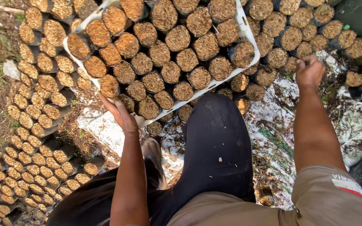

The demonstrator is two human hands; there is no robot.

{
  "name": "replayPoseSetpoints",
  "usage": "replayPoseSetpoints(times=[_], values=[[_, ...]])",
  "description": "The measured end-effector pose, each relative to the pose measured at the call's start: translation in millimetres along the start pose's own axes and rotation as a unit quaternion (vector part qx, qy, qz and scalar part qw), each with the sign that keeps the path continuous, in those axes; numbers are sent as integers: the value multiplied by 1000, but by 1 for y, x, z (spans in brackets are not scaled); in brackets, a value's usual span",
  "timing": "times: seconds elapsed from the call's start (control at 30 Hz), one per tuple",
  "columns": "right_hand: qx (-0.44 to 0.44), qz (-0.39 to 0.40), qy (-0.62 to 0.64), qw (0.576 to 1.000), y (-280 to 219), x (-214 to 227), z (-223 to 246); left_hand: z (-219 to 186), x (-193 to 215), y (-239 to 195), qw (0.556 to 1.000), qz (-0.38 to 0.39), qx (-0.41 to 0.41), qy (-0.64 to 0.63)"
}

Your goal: The person kneels on the ground and transfers small seedling plugs from a white plastic crate to a white tarp on the ground. They pick up the plugs by hand and place them in rows on the tarp.

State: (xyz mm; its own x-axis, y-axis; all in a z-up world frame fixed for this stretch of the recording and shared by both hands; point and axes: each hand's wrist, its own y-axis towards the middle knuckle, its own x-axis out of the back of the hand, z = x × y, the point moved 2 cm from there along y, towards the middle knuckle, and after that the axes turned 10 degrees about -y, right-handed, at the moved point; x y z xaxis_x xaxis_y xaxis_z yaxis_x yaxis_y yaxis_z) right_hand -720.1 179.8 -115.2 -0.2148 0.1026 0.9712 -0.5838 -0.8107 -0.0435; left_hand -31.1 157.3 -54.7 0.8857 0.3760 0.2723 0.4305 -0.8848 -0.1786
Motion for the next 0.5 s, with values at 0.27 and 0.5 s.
replayPoseSetpoints(times=[0.27,0.5], values=[[4,-162,-1,987,-47,61,4,20,9,11,991,6,-71,-111],[136,-63,170,974,-102,125,142,-2,36,13,937,-1,81,-340]])
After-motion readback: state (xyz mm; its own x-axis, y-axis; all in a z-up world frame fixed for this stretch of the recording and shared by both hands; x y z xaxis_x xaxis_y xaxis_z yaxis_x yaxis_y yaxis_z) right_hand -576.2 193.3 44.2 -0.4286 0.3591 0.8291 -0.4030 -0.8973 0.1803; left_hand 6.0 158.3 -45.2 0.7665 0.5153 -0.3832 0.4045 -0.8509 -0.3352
